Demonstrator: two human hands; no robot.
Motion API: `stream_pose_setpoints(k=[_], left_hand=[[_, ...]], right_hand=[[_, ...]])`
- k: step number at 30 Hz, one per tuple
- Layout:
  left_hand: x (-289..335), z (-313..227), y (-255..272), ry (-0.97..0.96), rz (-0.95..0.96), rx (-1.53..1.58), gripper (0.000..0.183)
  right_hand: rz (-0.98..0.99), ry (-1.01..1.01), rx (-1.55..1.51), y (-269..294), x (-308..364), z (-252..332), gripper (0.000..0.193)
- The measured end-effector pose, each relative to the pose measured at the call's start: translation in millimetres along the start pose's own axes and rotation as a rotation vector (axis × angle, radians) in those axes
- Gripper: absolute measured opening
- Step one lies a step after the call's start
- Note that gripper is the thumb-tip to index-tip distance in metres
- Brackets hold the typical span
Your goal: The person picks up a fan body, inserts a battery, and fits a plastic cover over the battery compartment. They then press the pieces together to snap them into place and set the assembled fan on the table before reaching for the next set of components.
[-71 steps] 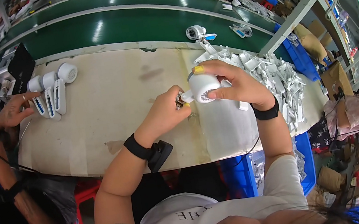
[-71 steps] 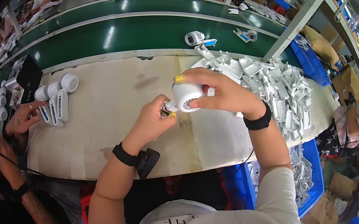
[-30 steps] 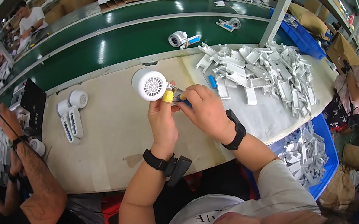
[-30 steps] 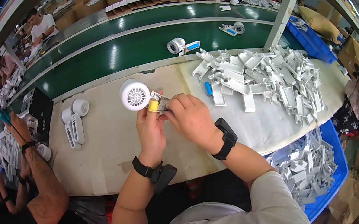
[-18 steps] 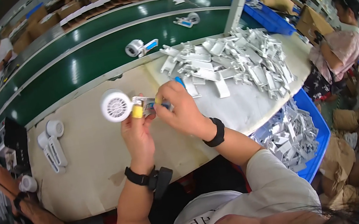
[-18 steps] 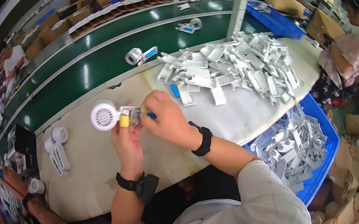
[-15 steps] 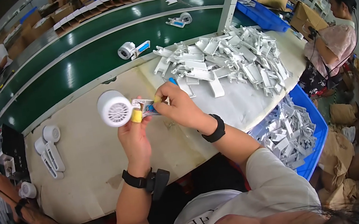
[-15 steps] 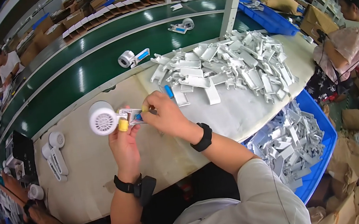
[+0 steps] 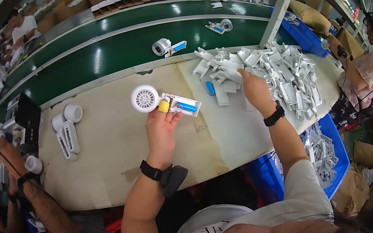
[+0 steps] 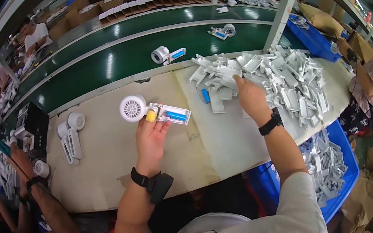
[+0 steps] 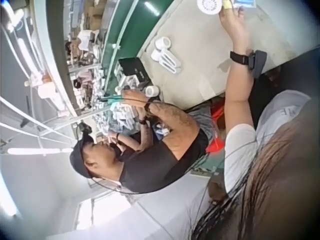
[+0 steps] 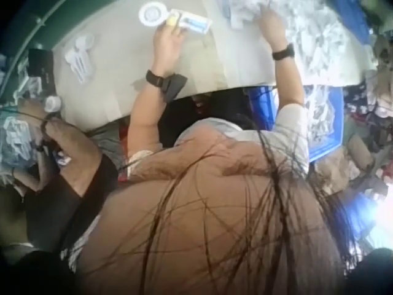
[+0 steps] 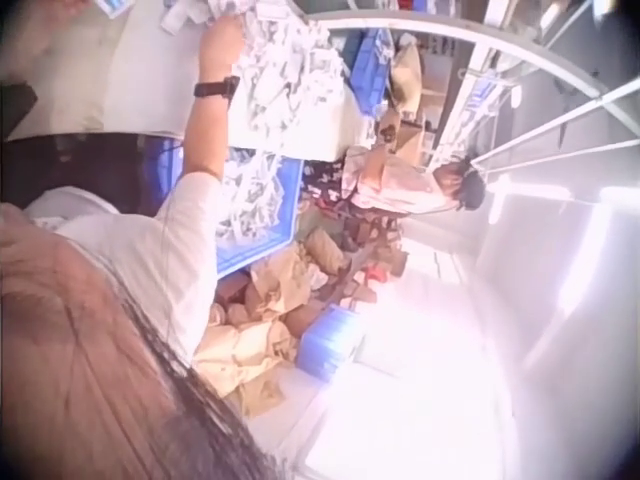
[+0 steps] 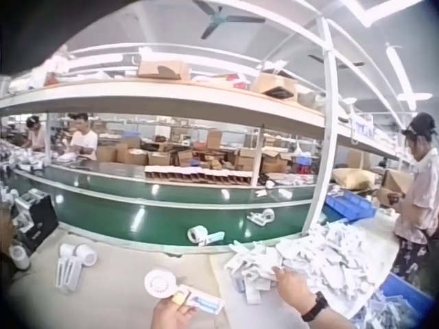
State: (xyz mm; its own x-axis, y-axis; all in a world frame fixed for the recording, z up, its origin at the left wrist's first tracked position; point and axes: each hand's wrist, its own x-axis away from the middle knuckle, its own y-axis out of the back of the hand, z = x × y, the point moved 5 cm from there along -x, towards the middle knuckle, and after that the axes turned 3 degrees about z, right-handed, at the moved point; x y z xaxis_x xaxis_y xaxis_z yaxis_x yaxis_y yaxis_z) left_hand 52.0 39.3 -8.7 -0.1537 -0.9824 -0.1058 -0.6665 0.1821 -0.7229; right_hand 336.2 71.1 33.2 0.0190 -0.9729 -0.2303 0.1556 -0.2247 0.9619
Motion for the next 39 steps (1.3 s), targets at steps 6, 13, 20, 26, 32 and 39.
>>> stream_pose_setpoints(k=[6,13,20,26,32,39], left_hand=[[0,-3,-5,-0.037,-0.051,0.035,0.028],[-3,-2,-5,-0.126,-0.074,0.036,0.032],[4,-5,-6,-0.166,-0.099,0.079,0.034],[5,-4,-7,-0.181,-0.083,0.116,0.033],[5,-4,-9,-0.226,-0.111,0.077,0.032],[7,-36,-8,-0.349,-0.079,0.012,0.030]], right_hand=[[-0.222,0.160,-0.473,47,21,54,0.049],[-0.203,0.525,-0.397,45,53,165,0.053],[-0.182,0.569,-0.295,47,49,179,0.051],[-0.278,0.638,-0.381,43,49,178,0.055],[-0.286,0.678,-0.408,35,42,186,0.057],[-0.043,0.531,-0.852,20,26,165,0.043]])
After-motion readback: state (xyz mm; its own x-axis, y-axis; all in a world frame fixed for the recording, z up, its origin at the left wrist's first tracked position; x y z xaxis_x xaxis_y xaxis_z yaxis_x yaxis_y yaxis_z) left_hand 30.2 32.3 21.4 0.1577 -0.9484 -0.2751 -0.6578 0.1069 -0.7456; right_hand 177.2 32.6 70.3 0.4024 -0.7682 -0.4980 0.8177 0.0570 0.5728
